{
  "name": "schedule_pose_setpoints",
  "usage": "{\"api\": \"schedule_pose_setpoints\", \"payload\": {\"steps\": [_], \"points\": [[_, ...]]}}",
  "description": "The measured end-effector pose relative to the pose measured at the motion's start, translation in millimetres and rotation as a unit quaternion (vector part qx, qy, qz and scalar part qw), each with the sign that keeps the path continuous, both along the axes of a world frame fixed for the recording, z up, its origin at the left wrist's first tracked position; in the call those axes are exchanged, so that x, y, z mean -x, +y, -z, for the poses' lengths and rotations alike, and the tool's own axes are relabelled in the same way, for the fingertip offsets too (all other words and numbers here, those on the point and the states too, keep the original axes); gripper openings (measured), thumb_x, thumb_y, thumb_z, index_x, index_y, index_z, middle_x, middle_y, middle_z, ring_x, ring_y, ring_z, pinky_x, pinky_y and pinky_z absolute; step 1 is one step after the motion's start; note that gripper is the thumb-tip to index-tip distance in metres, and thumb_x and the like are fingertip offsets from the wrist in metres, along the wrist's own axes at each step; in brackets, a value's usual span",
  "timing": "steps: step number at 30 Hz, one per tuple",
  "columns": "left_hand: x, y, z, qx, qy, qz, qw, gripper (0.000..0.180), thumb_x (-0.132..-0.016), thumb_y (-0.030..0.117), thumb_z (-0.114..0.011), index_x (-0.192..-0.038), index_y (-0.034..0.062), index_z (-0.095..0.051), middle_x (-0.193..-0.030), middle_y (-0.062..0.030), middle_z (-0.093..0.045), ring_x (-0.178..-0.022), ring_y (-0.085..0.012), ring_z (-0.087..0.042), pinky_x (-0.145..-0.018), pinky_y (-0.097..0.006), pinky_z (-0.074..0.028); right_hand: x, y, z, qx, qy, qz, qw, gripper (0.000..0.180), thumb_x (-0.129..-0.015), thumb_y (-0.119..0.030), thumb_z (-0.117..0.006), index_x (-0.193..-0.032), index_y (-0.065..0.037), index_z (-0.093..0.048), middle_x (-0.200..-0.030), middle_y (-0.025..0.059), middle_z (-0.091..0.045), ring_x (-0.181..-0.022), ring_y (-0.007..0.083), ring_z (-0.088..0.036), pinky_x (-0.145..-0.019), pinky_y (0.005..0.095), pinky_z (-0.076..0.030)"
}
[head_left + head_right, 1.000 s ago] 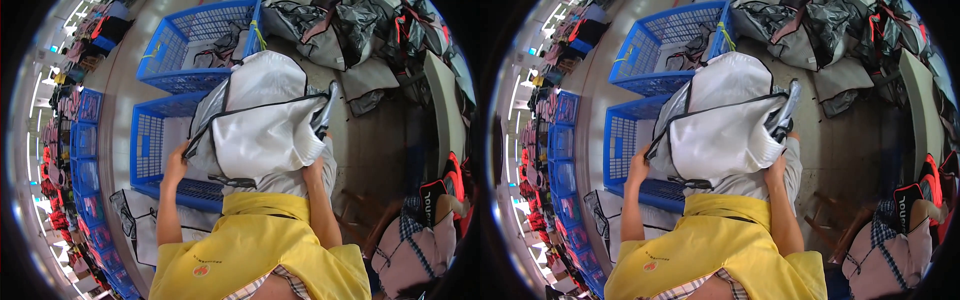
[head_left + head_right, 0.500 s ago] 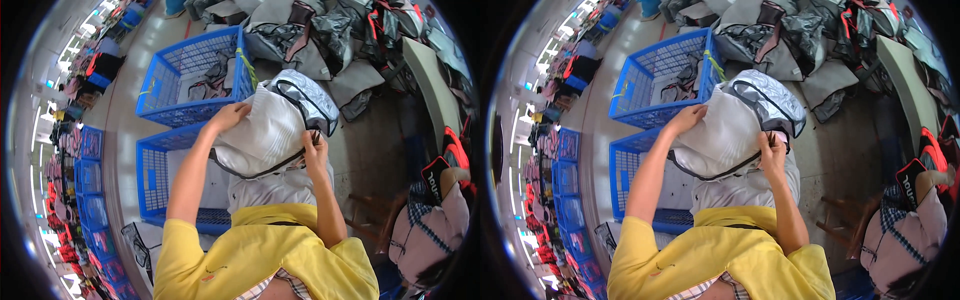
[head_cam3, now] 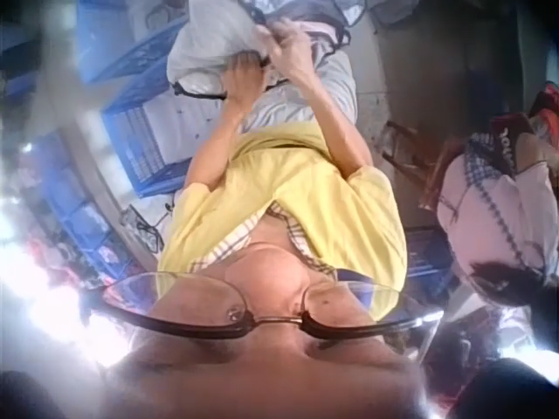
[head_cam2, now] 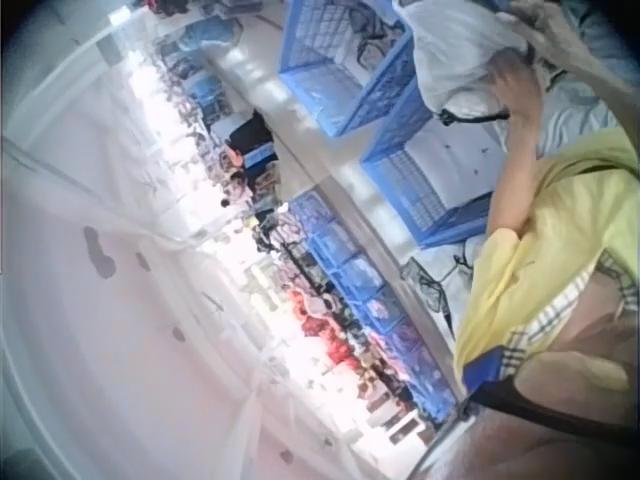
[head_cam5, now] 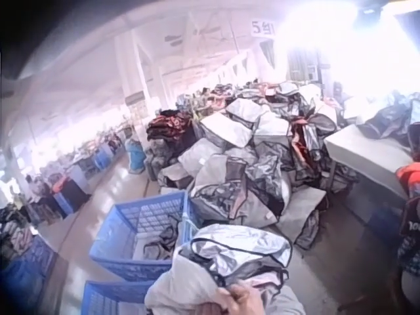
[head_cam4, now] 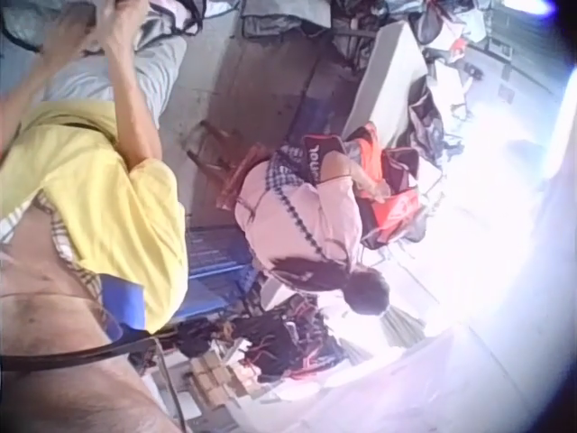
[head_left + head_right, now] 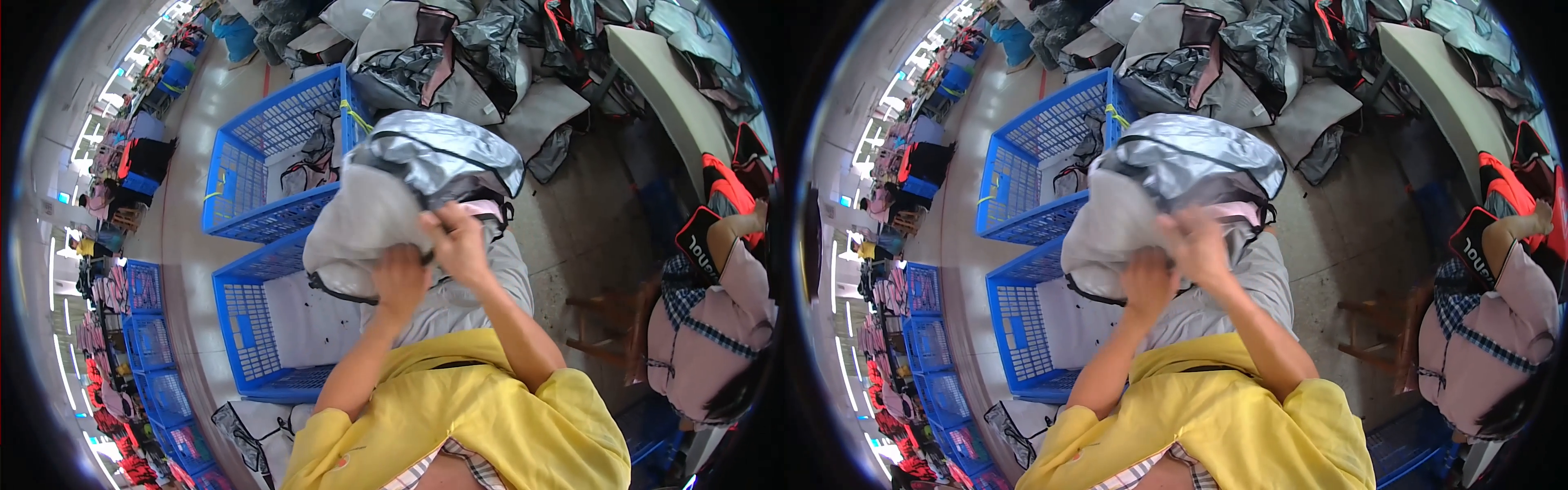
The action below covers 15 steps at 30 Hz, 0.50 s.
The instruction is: Organizing and inspecting large bags in a factory environment.
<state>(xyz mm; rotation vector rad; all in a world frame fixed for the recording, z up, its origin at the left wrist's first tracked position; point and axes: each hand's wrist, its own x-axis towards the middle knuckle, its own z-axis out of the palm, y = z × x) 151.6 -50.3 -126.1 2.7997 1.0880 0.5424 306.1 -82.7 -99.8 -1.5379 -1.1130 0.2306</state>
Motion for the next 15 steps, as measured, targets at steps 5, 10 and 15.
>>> {"api": "schedule_pose_setpoints", "payload": {"steps": [5, 10, 15], "points": [[29.6, 63.2, -57.4, 0.179, -0.123, -0.138, 0.966, 0.018, -0.083, 0.017, -0.069, -0.080, -0.0003, -0.064, -0.072, -0.0123, -0.065, -0.063, -0.0259, -0.059, -0.063, -0.036, -0.047, 8.0, 8.2, -39.1, -0.030, 0.329, -0.098, 0.939, 0.030, -0.108, -0.027, -0.056, -0.115, -0.002, -0.071, -0.089, -0.0033, -0.059, -0.078, 0.0075, -0.050, -0.069, 0.0272, -0.041], [37.2, 102.4, -126.9, 0.347, -0.483, -0.101, 0.798, 0.042, -0.082, 0.004, -0.062, -0.121, -0.0061, -0.071, -0.119, -0.0122, -0.071, -0.106, -0.0211, -0.066, -0.095, -0.030, -0.049, -35.0, -69.4, -14.2, 0.022, 0.361, -0.110, 0.926, 0.038, -0.110, -0.033, -0.051, -0.112, -0.002, -0.073, -0.079, -0.0020, -0.066, -0.057, 0.0027, -0.041, -0.050, 0.0225, -0.032], [88.2, 116.9, -191.8, 0.272, -0.536, -0.006, 0.799, 0.048, -0.084, 0.013, -0.056, -0.126, -0.0075, -0.067, -0.122, -0.0165, -0.070, -0.112, -0.0285, -0.067, -0.103, -0.038, -0.049, -73.5, -132.4, 87.9, 0.034, 0.532, 0.067, 0.843, 0.045, -0.109, -0.042, -0.052, -0.118, -0.002, -0.069, -0.089, 0.0000, -0.068, -0.061, 0.0043, -0.044, -0.051, 0.0227, -0.035]]}}
